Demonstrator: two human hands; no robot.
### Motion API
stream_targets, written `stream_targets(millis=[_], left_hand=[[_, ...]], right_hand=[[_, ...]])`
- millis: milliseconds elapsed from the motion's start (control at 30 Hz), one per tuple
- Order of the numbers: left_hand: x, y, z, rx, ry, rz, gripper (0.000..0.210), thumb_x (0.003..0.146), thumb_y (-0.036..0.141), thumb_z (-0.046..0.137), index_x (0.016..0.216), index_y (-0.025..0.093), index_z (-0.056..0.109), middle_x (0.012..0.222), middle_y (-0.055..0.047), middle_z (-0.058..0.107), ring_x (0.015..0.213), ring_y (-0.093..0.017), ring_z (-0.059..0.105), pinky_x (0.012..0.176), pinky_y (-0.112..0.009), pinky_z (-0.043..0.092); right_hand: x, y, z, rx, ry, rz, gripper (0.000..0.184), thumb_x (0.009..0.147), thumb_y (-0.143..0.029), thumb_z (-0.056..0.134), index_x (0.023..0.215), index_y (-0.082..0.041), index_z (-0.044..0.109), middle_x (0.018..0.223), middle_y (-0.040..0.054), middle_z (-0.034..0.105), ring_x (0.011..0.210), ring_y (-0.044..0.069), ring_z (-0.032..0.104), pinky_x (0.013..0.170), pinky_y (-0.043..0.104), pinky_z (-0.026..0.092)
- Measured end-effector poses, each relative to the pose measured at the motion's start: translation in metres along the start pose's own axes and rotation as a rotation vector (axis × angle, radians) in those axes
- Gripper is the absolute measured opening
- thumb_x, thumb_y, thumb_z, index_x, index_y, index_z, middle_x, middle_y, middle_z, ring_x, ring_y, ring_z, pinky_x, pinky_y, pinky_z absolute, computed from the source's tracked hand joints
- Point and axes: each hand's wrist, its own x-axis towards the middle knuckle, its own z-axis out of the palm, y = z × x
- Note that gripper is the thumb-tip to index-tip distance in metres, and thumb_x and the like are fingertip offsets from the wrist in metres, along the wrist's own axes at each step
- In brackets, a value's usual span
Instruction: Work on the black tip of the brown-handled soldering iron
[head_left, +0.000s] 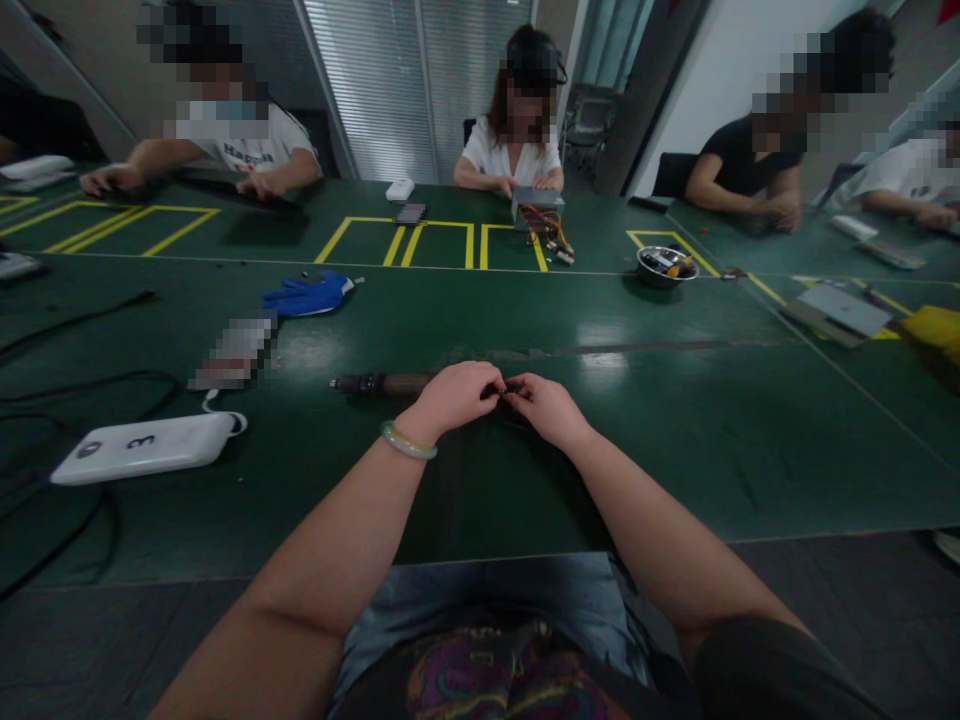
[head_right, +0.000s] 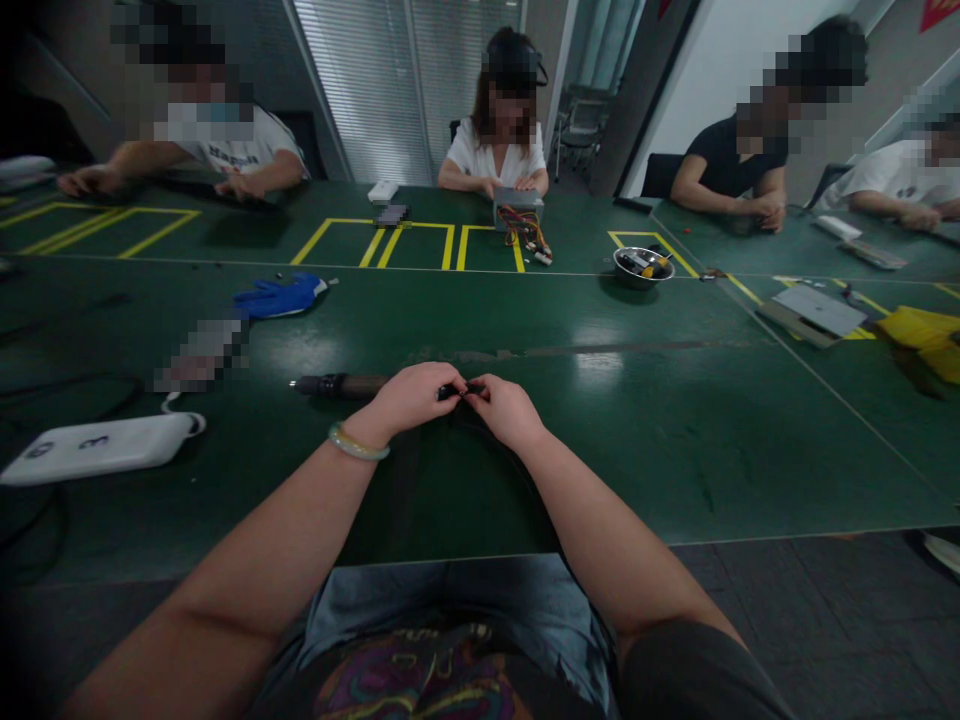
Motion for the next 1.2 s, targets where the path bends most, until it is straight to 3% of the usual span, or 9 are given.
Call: stream_targets(millis=[300,433,567,767,867,1000,1100,1200], left_hand=[[-0.001,0.009,-0.002,0.014,0.056,-0.054,0.029,0.078,0.019,0.058,0.107,0.022,0.057,0.101,-0.004,0.065,0.094,-0.022,0.061,0.084,-0.036,0.047],[-0.002,0.019,-0.009,-0.002,0.206,-0.04,0.025,0.075,0.01,0.052,0.097,0.02,0.056,0.095,-0.004,0.063,0.093,-0.022,0.059,0.087,-0.037,0.045],[-0.005,0.025,-0.009,-0.045,0.318,-0.018,0.022,0.074,0.006,0.047,0.089,0.02,0.057,0.087,-0.003,0.063,0.087,-0.02,0.058,0.085,-0.036,0.044],[-0.008,0.023,-0.002,-0.113,0.294,0.06,0.018,0.079,0.008,0.047,0.082,0.02,0.06,0.083,0.0,0.065,0.08,-0.017,0.057,0.08,-0.031,0.044],[-0.01,0.021,-0.002,-0.115,0.274,0.057,0.019,0.08,0.009,0.046,0.08,0.02,0.062,0.082,0.0,0.066,0.078,-0.016,0.057,0.08,-0.031,0.044],[-0.01,0.02,-0.002,-0.135,0.266,0.064,0.02,0.08,0.01,0.047,0.079,0.02,0.063,0.083,0.0,0.068,0.078,-0.017,0.058,0.081,-0.032,0.044],[-0.01,0.021,-0.001,-0.154,0.246,0.089,0.02,0.08,0.01,0.047,0.08,0.02,0.064,0.083,0.0,0.068,0.078,-0.016,0.059,0.082,-0.032,0.044],[-0.009,0.02,0.0,-0.184,0.218,0.103,0.021,0.081,0.009,0.046,0.08,0.02,0.064,0.083,0.0,0.068,0.078,-0.015,0.061,0.083,-0.031,0.043]], right_hand=[[0.009,0.0,0.001,-0.05,-0.07,0.11,0.02,0.088,-0.028,0.063,0.106,-0.02,0.066,0.081,0.0011,0.068,0.074,0.014,0.062,0.064,0.022,0.041],[0.011,-0.009,0.001,-0.204,-0.014,0.131,0.02,0.088,-0.027,0.061,0.105,-0.018,0.067,0.094,0.0052,0.068,0.087,0.018,0.062,0.07,0.024,0.042],[0.013,-0.017,-0.001,-0.296,-0.046,0.154,0.021,0.087,-0.03,0.062,0.103,-0.017,0.068,0.095,0.0068,0.068,0.089,0.02,0.062,0.072,0.025,0.043],[0.017,-0.019,-0.004,-0.296,-0.096,0.138,0.014,0.087,-0.029,0.062,0.09,-0.019,0.072,0.086,0.0082,0.068,0.084,0.021,0.063,0.07,0.025,0.043],[0.018,-0.009,-0.013,-0.278,-0.078,0.189,0.012,0.085,-0.027,0.065,0.092,-0.021,0.073,0.086,0.0067,0.068,0.082,0.02,0.063,0.069,0.025,0.043],[0.008,0.024,-0.055,-0.285,-0.056,0.315,0.017,0.086,-0.021,0.062,0.1,-0.019,0.073,0.079,0.0059,0.068,0.069,0.017,0.061,0.061,0.025,0.041],[-0.019,0.069,-0.112,-0.31,-0.049,0.442,0.02,0.088,-0.016,0.057,0.099,-0.013,0.074,0.066,0.0069,0.064,0.056,0.015,0.056,0.056,0.026,0.036],[-0.069,0.128,-0.178,-0.332,0.019,0.67,0.023,0.089,-0.018,0.058,0.104,-0.012,0.074,0.066,0.0091,0.063,0.051,0.011,0.052,0.06,0.029,0.034]])
